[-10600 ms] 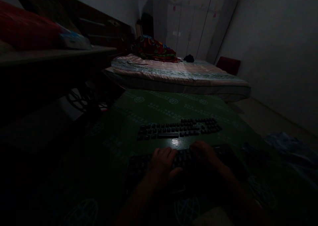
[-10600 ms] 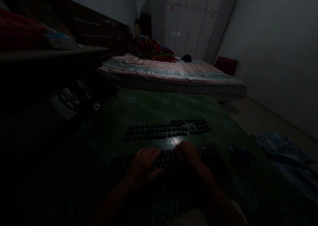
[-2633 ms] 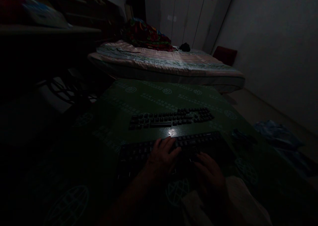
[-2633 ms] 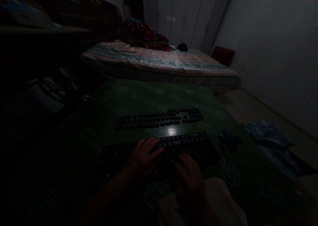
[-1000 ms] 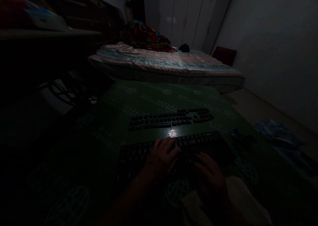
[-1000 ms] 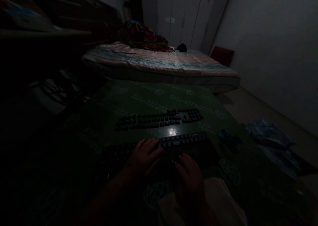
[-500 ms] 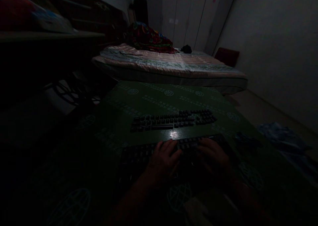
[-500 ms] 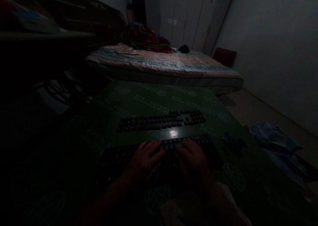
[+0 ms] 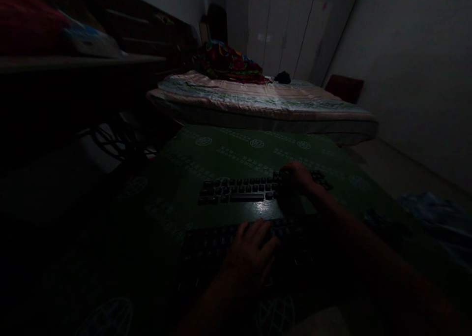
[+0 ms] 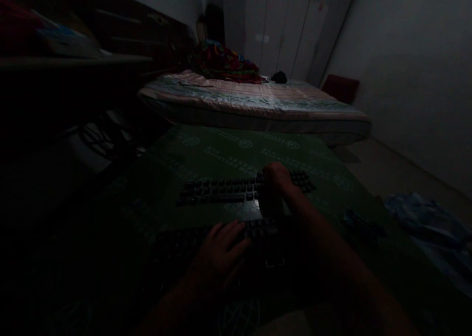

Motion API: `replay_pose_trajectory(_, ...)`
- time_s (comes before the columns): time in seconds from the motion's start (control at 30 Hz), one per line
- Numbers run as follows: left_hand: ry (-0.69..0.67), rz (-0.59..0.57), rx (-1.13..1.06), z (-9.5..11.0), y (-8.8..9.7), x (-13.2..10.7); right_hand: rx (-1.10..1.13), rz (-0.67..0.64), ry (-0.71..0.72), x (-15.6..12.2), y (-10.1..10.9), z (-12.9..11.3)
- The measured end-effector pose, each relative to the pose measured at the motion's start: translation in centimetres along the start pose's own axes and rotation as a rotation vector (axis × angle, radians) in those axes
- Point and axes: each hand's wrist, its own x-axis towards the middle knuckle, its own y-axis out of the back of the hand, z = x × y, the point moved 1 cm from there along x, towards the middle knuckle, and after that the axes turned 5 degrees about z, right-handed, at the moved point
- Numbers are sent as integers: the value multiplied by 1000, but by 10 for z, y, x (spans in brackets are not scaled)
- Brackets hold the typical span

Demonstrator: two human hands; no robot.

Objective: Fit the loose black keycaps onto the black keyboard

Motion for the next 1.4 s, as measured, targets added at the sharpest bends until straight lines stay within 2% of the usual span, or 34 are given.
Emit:
replay_pose_trajectory(0.23, 25, 8, 9, 6, 5, 0, -9, -167, -30, 29, -19, 5)
replay_pose_trajectory(0.47, 38, 9, 2, 6, 3, -1, 3, -253, -28, 36, -25, 1)
replay_pose_trajectory(0.83, 53, -23, -32, 9, 12, 2, 31, -252, -59, 42, -32, 4)
replay_pose_trajectory(1.03, 60, -38, -43, 9, 12, 2, 83, -136, -10, 40, -19, -3)
replay_pose_trajectory(1.13, 62, -31, -56, 9, 10, 3, 119, -69, 48, 25, -4, -7)
replay_pose_trajectory(1.23, 54, 2, -53, 7, 4, 2, 185, 2, 144, -10, 8, -11)
replay_pose_trajectory(1.33, 28, 100, -47, 5, 2, 3, 394, 303, 373, -63, 17, -17)
replay_pose_trajectory(1.4, 24, 164, -80, 5, 7, 5, 431, 427, 442, -100, 20, -24)
